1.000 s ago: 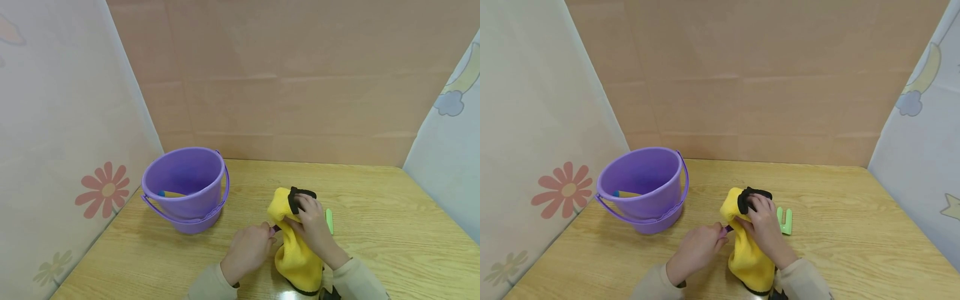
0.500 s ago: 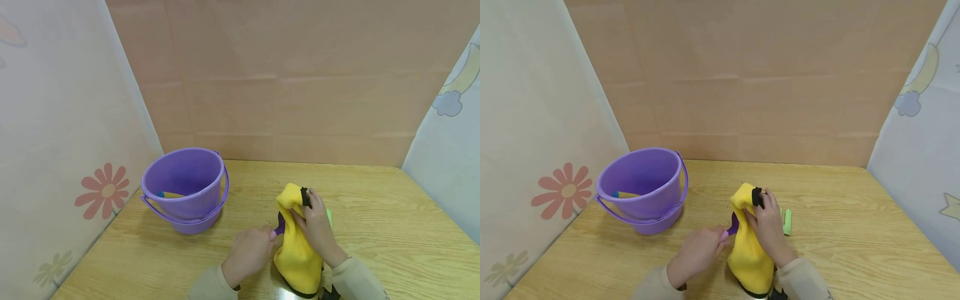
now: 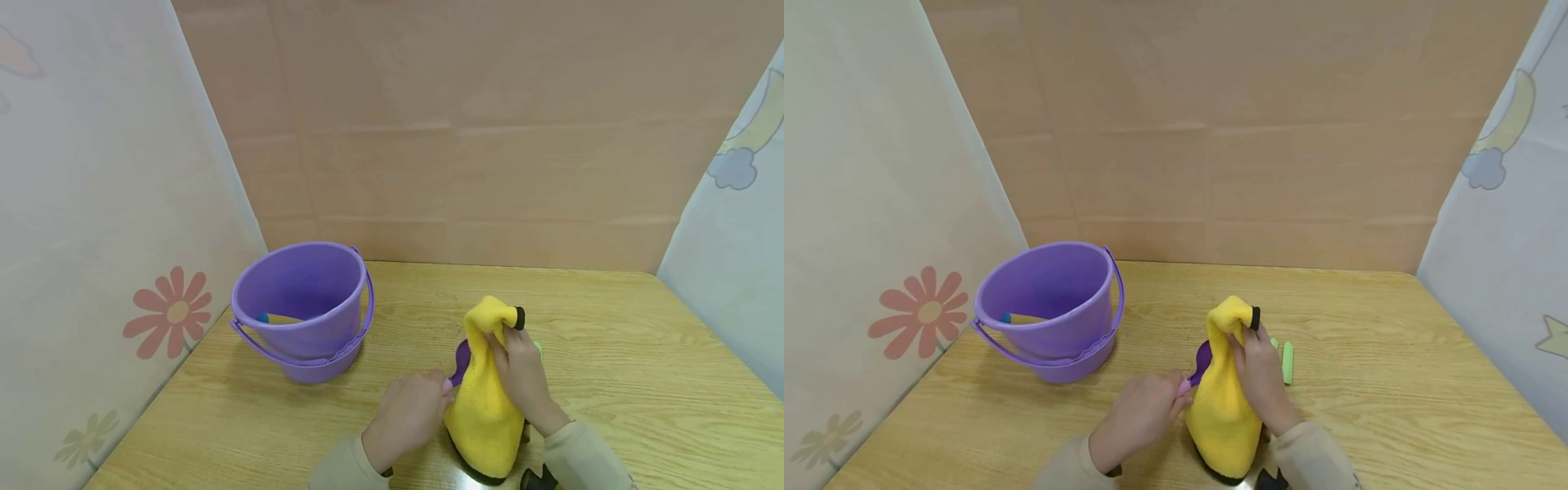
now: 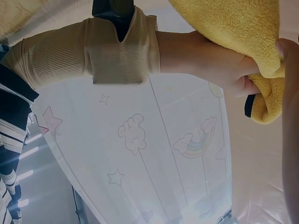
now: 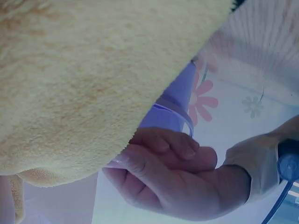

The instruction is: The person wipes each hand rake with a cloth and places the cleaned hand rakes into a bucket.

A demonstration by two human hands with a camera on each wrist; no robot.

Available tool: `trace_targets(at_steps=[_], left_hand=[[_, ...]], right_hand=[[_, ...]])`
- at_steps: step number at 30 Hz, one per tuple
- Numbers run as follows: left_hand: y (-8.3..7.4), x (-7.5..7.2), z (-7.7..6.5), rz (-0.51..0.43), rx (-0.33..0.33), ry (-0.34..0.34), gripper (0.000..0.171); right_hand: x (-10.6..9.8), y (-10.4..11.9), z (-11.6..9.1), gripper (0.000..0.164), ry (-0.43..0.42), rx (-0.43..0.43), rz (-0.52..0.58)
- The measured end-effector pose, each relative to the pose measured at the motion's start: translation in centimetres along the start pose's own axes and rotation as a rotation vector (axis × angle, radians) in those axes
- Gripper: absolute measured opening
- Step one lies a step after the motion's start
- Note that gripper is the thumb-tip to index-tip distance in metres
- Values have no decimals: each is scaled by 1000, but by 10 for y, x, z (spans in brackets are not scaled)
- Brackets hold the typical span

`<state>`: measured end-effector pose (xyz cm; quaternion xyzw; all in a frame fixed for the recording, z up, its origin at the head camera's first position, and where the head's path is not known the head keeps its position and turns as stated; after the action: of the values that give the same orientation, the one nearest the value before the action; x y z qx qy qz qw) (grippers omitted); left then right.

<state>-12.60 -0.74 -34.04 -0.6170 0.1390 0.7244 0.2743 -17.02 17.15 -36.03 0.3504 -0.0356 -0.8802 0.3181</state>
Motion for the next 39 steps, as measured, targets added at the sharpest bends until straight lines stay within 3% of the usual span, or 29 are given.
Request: trace_targets(at_steps=[7, 12, 17, 20, 27, 31, 36, 39], left_hand=[[0, -1, -1, -46, 4, 21, 25], [1, -2, -1, -78, 6, 52, 23], [2, -1, 0, -84, -20, 74, 23], [2, -1, 0, -86, -24, 77, 24], [4, 0, 0, -142, -4, 111, 27], [9, -2, 2, -122, -17, 115, 27], [14, -5, 2, -80, -58, 105, 25], [15, -6, 2, -72, -62, 108, 24]], right_hand=[[-2, -4, 0, 8, -32, 114, 122], [-7, -3, 0, 4, -23, 279, 264], [-11, -4, 1, 12, -4, 489, 399], [-12, -4, 1, 16, -29, 564, 468], [-16, -6, 4, 11, -223, 505, 439], [-22, -14, 6, 12, -317, 505, 438], [-26, -25, 3, 3, -344, 581, 461], [-27, -28, 2, 10, -350, 616, 494]])
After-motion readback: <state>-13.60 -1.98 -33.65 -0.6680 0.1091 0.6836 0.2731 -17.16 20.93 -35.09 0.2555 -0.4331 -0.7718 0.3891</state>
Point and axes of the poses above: each hand's wrist, its own z-axis towards the middle knuckle, its own x-axis out of the palm, y = z × x, the point moved 1 cm from there along z, towards the middle knuckle, and after that the axes turned 7 degrees about y, right-handed, at the moved point
